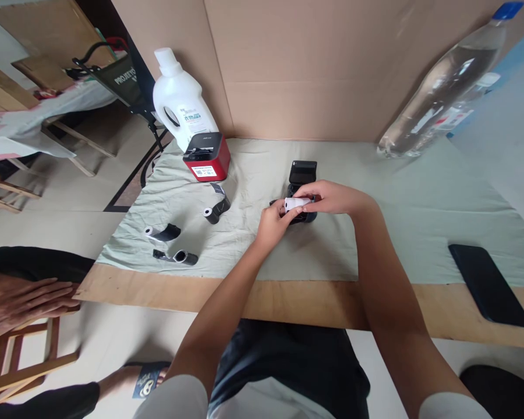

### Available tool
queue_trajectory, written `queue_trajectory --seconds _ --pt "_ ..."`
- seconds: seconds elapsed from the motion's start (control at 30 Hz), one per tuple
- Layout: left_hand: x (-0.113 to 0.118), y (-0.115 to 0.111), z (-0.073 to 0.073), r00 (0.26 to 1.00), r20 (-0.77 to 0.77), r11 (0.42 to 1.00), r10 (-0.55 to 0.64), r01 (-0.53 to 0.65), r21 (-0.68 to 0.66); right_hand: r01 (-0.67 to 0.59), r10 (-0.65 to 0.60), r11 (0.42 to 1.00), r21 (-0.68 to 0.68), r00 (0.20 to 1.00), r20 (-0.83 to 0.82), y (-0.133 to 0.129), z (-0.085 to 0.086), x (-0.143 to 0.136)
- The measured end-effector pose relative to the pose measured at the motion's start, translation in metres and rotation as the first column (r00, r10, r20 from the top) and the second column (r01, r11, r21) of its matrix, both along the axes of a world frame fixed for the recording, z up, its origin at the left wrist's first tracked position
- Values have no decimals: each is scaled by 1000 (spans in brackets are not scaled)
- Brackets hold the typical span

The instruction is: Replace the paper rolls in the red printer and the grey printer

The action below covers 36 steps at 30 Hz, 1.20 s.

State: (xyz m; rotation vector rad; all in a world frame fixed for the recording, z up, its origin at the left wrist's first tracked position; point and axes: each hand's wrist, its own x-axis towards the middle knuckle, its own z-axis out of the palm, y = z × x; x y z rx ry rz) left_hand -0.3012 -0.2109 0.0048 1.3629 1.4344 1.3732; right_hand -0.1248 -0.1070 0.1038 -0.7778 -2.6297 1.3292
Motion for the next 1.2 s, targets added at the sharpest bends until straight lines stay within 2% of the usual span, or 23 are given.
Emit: queue_trajectory --seconds 0.13,0.23,0.37,0.47,0.67,0.77,0.87,1.0,1.2 --pt "9 -2 -1 994 -62 995 88 -91 -49 12 -17 999 -49 995 -102 9 -13 2" --pt "15 -3 -3 984 -92 980 150 -160 -121 135 -131 991 5 967 -217 20 -34 0" --pt "18 -3 -7 977 -152 980 147 -165 -114 382 -326 905 187 905 -272 36 -67 -7" --pt "18 -3 -7 974 -169 983 148 -163 -83 451 -379 865 220 875 -300 42 -81 -10" --pt "17 -5 -2 983 -104 988 153 -155 -12 488 -424 838 245 864 -271 43 -81 -6" --pt "18 -6 1 981 -125 988 149 -142 61 476 -424 840 261 875 -233 42 -80 -6" --pt "19 -6 2 980 -132 988 147 -139 71 459 -428 836 301 888 -168 41 -80 -10" --pt "20 -3 -3 992 1 991 127 -127 -43 458 -442 814 357 887 -130 41 -81 -15" --pt "21 1 0 957 236 962 169 -108 -251 577 -597 714 396 798 -86 39 -85 -25"
